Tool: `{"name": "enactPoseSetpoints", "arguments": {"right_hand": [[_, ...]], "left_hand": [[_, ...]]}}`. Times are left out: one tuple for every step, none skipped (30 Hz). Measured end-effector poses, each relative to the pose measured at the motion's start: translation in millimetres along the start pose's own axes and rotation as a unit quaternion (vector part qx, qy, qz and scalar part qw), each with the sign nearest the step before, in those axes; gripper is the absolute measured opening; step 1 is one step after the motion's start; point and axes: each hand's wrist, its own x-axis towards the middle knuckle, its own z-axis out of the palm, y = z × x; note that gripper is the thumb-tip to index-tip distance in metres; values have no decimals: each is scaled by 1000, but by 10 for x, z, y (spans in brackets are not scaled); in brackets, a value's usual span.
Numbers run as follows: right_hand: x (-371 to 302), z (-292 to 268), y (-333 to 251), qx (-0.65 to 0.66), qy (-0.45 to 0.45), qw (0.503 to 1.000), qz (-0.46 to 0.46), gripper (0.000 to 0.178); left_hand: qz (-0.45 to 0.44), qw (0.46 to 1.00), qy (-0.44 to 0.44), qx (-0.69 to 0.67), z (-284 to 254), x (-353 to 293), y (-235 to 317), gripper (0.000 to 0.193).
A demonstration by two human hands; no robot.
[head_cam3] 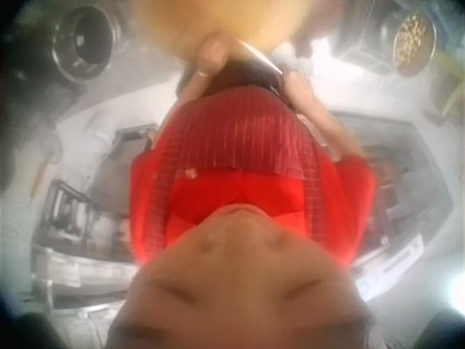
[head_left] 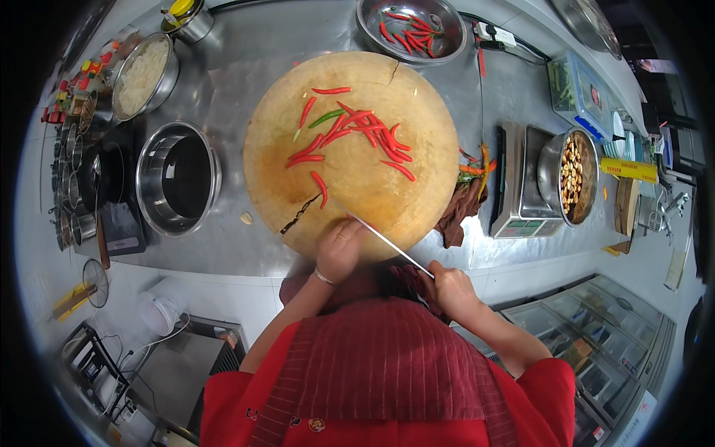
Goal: The person slices red and green chili peppers into thin strips on a round wooden cutting board using a cleaver. The sliced pieces accumulate on the board throughout the clip.
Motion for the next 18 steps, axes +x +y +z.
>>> {"name": "enactPoseSetpoints", "arguments": {"right_hand": [[27,-11,-3,-4,-4,1000,3,25],[37,-18,1,-8,-6,1000,7,25],[49,-8,29,9,8,1000,6,25],[62,20,73,27,21,999,4,26],[70,47,104,44,37,998,2,27],[52,79,128,55,50,997,-5,27],[27,111,150,65,63,996,-13,27],[16,122,150,75,76,994,-21,27],[-5,103,134,49,72,996,-20,27],[-35,55,100,24,68,997,-19,26],[-75,8,77,-2,62,998,-17,25],[-117,-30,79,-19,53,998,-27,25],[-162,-73,95,-36,45,998,-37,25],[-210,-116,109,-55,34,997,-45,24],[-248,-167,106,-53,29,997,-44,24],[-280,-222,95,-52,23,997,-43,23],[-303,-265,81,-50,16,998,-42,23],[-314,-305,61,-45,2,998,-32,23]], "left_hand": [[2,1000,5,2,6,1,-9,17],[7,1000,9,3,5,13,-31,17],[11,1000,14,4,6,15,-35,16],[10,1000,13,10,13,0,-22,16],[10,1000,14,17,16,2,-23,16],[11,1000,15,24,11,5,-18,15],[11,1000,11,24,-1,10,-4,16],[12,1000,7,25,-18,21,5,16],[12,1000,4,26,-36,31,11,16],[14,999,2,29,-44,36,6,16],[14,999,-1,30,-28,19,3,17],[14,999,-3,30,-21,9,0,17],[15,999,-5,37,-33,3,-3,17],[14,999,-8,42,-41,-20,-2,18],[13,999,-10,46,-46,-30,1,18],[13,999,-8,39,-48,-21,5,17],[11,999,-7,32,-57,-10,12,15],[9,1000,-6,25,-65,5,16,14]]}}
